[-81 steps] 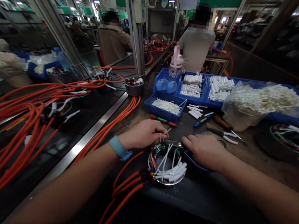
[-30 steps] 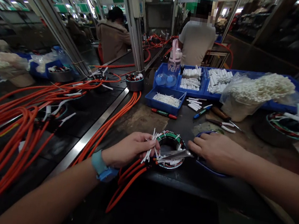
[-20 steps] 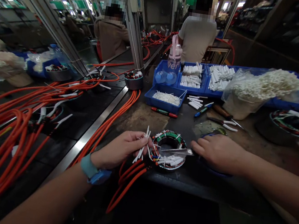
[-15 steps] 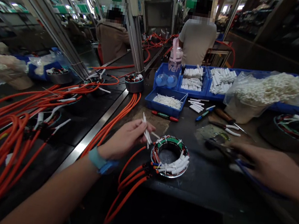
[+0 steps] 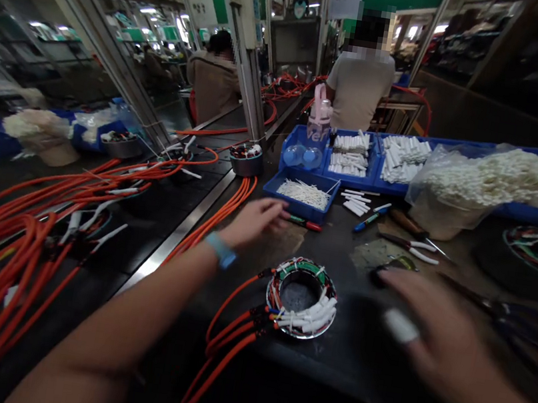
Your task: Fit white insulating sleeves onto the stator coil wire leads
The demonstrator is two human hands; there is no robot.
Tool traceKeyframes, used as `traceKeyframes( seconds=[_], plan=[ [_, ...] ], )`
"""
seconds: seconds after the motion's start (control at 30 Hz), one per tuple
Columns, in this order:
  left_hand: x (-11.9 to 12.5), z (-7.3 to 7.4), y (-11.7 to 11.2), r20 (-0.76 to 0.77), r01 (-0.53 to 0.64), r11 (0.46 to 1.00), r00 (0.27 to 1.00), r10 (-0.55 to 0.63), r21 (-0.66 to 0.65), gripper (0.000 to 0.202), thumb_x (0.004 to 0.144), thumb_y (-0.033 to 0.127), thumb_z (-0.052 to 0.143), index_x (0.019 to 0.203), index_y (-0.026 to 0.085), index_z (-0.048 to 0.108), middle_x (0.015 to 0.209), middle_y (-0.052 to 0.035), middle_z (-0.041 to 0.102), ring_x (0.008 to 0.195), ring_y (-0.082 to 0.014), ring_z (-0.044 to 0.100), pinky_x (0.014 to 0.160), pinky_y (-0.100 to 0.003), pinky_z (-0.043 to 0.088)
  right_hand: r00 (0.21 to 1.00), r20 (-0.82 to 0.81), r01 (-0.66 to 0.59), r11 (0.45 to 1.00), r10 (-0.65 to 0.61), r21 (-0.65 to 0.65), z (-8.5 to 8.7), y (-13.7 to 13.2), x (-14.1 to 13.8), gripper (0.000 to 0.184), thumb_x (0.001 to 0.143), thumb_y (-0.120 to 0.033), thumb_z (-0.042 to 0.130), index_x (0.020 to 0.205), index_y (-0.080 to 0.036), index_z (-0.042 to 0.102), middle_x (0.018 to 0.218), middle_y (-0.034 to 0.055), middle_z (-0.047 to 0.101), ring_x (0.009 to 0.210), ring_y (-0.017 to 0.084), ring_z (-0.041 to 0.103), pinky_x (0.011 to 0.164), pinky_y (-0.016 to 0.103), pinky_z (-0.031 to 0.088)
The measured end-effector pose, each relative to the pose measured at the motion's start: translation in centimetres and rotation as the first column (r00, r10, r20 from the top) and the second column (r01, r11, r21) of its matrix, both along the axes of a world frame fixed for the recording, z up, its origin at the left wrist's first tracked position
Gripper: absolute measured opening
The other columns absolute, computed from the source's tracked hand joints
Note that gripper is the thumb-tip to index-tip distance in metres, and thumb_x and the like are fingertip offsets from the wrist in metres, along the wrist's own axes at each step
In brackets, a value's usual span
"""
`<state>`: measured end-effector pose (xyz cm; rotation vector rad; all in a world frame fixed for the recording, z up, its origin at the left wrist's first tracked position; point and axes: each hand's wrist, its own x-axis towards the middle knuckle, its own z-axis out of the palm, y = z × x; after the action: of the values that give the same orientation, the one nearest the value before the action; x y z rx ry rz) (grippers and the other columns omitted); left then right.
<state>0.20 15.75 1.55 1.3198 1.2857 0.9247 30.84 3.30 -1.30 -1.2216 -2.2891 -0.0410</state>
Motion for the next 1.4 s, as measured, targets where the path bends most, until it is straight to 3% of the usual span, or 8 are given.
traceKeyframes(
  seconds=[0.23, 0.43, 0.57, 0.63, 0.77, 0.93, 1.13, 1.4],
  plan=[
    [-3.8, -7.4, -19.5, 0.113, 0.074, 0.986, 0.992, -0.057, -0.152, 0.068, 0.073, 0.048, 0.066, 0.13, 0.016, 0.045, 0.126, -0.0139, 0.053, 0.114, -0.0264, 0.052, 0.1, -0.038, 0.039, 0.902, -0.052, -0.405, 0.883, 0.428, 0.239, -3.6, 5.9, -10.7, 0.045, 0.085, -0.028, 0.041, 0.129, -0.019, 0.044, 0.131, 0.013, 0.048, 0.128, 0.029, 0.036, 0.105, 0.057, 0.024],
    [-2.2, -14.9, -27.4, -0.341, -0.152, 0.974, 0.936, 0.088, -0.167, 0.09, 0.056, 0.017, 0.068, 0.138, 0.016, 0.033, 0.145, -0.0142, 0.031, 0.135, -0.0314, 0.025, 0.114, -0.041, 0.018, 0.771, -0.576, 0.149, 0.957, -0.27, -0.249, -4.4, 6.5, -8.8, 0.029, 0.083, -0.033, 0.047, 0.107, -0.017, 0.052, 0.104, 0.0123, 0.055, 0.097, 0.026, 0.053, 0.086, 0.047, 0.045],
    [-1.8, -18.1, -25.9, -0.535, -0.161, 0.958, 0.845, 0.008, -0.239, 0.1, 0.054, 0.032, 0.074, 0.141, 0.011, 0.028, 0.149, -0.0192, 0.022, 0.139, -0.037, 0.012, 0.114, -0.048, 0.012, 0.755, -0.598, -0.408, 0.52, -0.27, -0.751, -5.4, -2.1, -8.3, 0.027, 0.076, -0.045, 0.059, 0.081, -0.019, 0.052, 0.077, 0.0034, 0.056, 0.074, 0.019, 0.056, 0.065, 0.033, 0.05],
    [-1.7, -17.9, -24.5, -0.541, -0.055, 0.964, 0.835, -0.098, -0.261, 0.089, 0.058, 0.039, 0.073, 0.136, 0.012, 0.038, 0.142, -0.0193, 0.034, 0.134, -0.0373, 0.026, 0.111, -0.047, 0.021, 0.723, -0.615, -0.537, 0.305, -0.314, -0.787, -6.2, -5.4, -7.7, 0.032, 0.075, -0.047, 0.063, 0.084, -0.019, 0.052, 0.089, 0.0048, 0.058, 0.083, 0.019, 0.058, 0.068, 0.032, 0.05],
    [-2.3, -14.7, -23.0, -0.452, 0.217, 0.916, 0.816, -0.36, -0.337, 0.055, 0.059, 0.042, 0.073, 0.107, 0.018, 0.063, 0.088, -0.0059, 0.068, 0.083, -0.0256, 0.063, 0.079, -0.036, 0.049, 0.605, -0.605, -0.58, 0.235, -0.517, -0.78, -7.4, -7.8, -7.5, 0.048, 0.074, -0.054, 0.063, 0.106, -0.022, 0.048, 0.097, 0.0061, 0.058, 0.081, 0.018, 0.06, 0.069, 0.033, 0.049],
    [-3.4, -10.3, -24.1, 0.083, 0.643, 0.594, 0.709, -0.7, -0.483, 0.051, 0.055, 0.041, 0.075, 0.1, 0.018, 0.066, 0.07, 0.0007, 0.063, 0.058, -0.0142, 0.056, 0.053, -0.022, 0.045, 0.627, -0.726, -0.742, 0.067, -0.282, -0.667, -6.7, -7.4, -14.0, 0.068, 0.062, -0.042, 0.078, 0.121, -0.024, 0.052, 0.109, 0.0053, 0.057, 0.099, 0.02, 0.054, 0.084, 0.034, 0.044],
    [-6.9, -11.6, -29.4, -0.457, 0.192, 0.914, 0.818, -0.35, -0.357, 0.018, 0.059, 0.015, 0.054, 0.073, 0.017, 0.066, 0.07, -0.0002, 0.063, 0.068, -0.0169, 0.056, 0.066, -0.026, 0.045, 0.246, -0.859, -0.956, 0.036, -0.449, -0.293, -5.9, -7.9, -16.5, 0.044, 0.08, -0.055, 0.055, 0.066, -0.014, 0.055, 0.071, 0.0046, 0.057, 0.07, 0.016, 0.059, 0.074, 0.034, 0.047],
    [-5.2, -5.8, -29.1, -0.353, 0.272, 0.923, 0.864, -0.359, -0.271, 0.024, 0.07, 0.017, 0.05, 0.086, 0.018, 0.069, 0.083, 0.0003, 0.069, 0.076, -0.0151, 0.059, 0.068, -0.02, 0.042, 0.397, -0.918, -0.907, 0.157, 0.012, -0.39, -3.7, -10.2, -12.7, 0.052, 0.064, -0.073, 0.059, 0.081, -0.024, 0.063, 0.086, 0.0063, 0.063, 0.091, 0.021, 0.057, 0.083, 0.038, 0.043]
  ],
)
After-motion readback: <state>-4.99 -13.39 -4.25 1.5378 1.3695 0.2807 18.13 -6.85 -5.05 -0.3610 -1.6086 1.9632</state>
